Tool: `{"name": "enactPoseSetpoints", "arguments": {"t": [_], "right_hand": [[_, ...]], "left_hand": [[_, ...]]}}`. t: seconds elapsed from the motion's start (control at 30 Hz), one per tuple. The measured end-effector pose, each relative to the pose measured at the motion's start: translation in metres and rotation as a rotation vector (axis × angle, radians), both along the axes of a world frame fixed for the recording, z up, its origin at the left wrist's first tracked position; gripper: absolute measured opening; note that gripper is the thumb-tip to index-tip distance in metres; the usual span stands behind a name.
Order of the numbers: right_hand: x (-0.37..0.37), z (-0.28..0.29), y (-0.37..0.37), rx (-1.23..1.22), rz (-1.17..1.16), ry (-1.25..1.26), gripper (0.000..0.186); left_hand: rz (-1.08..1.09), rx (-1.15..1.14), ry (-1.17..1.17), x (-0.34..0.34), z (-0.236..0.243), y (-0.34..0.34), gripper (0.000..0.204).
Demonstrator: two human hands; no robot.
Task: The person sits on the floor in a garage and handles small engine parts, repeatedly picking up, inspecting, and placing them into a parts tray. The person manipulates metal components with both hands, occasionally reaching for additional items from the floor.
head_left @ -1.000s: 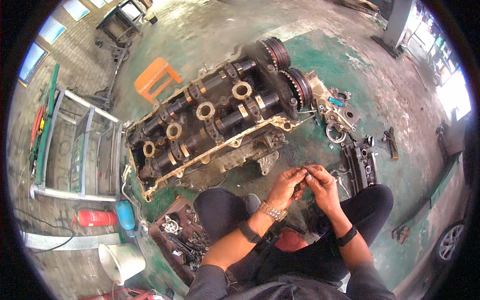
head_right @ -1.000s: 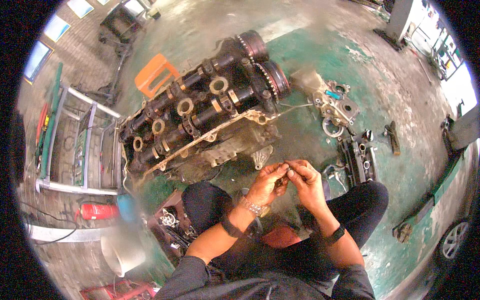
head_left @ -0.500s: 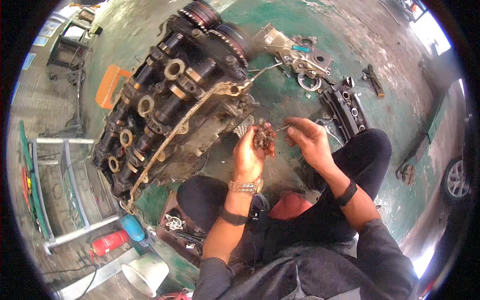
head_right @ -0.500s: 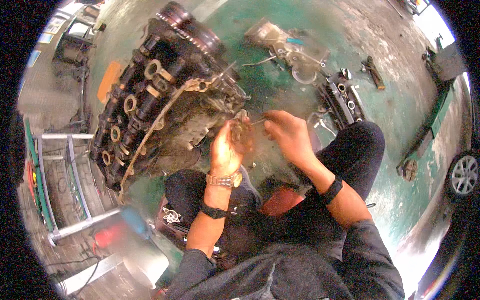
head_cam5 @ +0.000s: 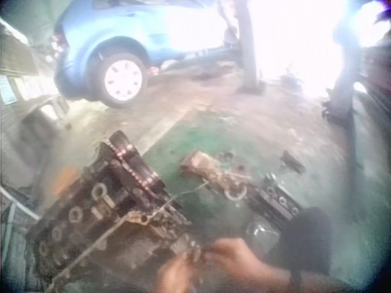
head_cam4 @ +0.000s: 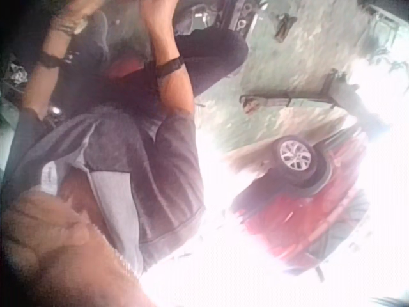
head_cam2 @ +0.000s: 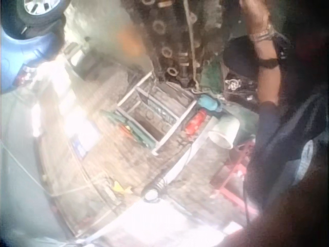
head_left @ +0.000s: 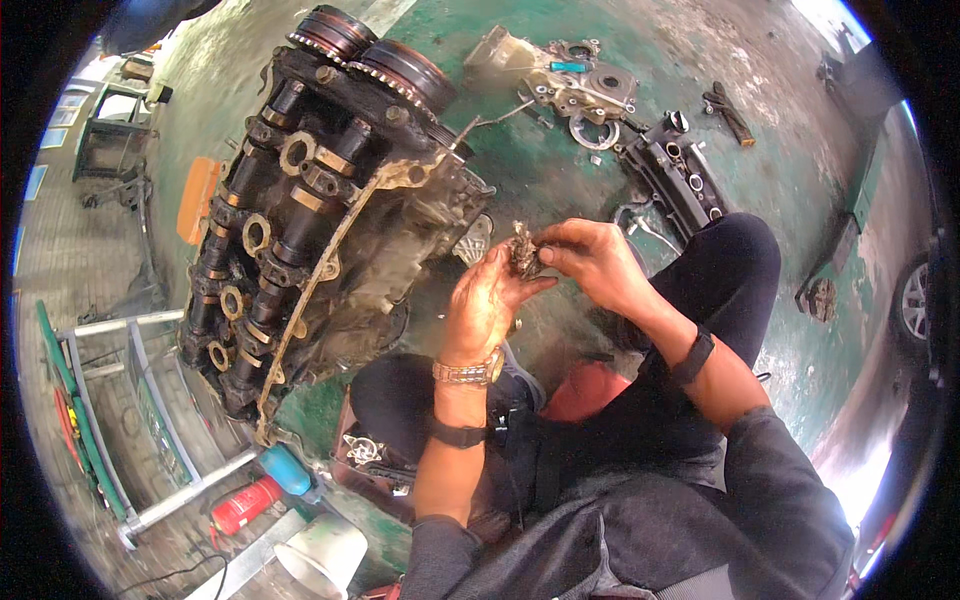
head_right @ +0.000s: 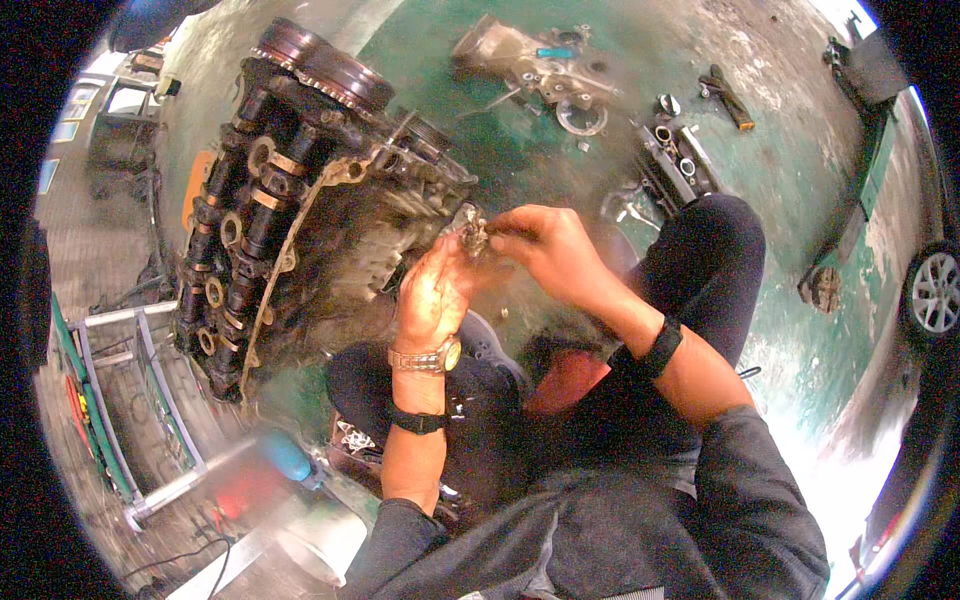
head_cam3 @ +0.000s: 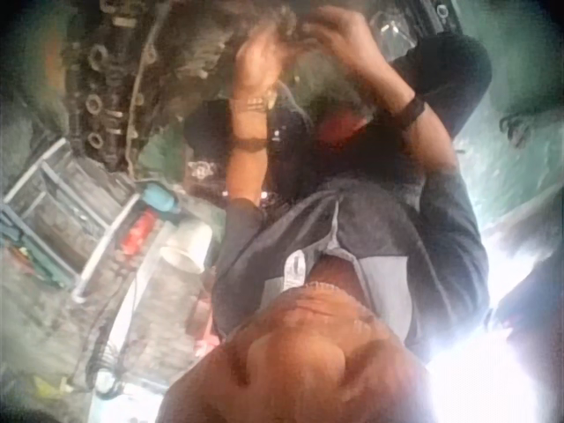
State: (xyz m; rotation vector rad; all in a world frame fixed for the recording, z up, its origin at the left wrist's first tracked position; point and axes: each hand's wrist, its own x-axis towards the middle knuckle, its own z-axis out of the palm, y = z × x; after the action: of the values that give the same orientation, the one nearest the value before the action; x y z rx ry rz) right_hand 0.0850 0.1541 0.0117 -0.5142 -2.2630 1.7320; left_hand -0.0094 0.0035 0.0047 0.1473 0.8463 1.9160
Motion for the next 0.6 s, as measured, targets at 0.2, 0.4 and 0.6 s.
{"name": "enactPoseSetpoints", "arguments": {"t": [0.2,0.4,0.6], "right_hand": [[-0.0003,-0.0011,-0.0013,0.004,0.035,-0.035,0.020],[0.0012,-0.0011,0.0007,0.113,0.074,0.006,0.020],[0.0015,-0.0034,0.0039,0.182,0.122,0.023,0.020]], "left_hand": [[-0.053,-0.180,0.092,-0.0022,-0.0004,-0.0022,0.026],[-0.074,-0.215,0.185,0.0017,-0.0014,-0.0012,0.020],[-0.134,-0.301,0.323,0.0017,0.0007,0.0002,0.016]]}}
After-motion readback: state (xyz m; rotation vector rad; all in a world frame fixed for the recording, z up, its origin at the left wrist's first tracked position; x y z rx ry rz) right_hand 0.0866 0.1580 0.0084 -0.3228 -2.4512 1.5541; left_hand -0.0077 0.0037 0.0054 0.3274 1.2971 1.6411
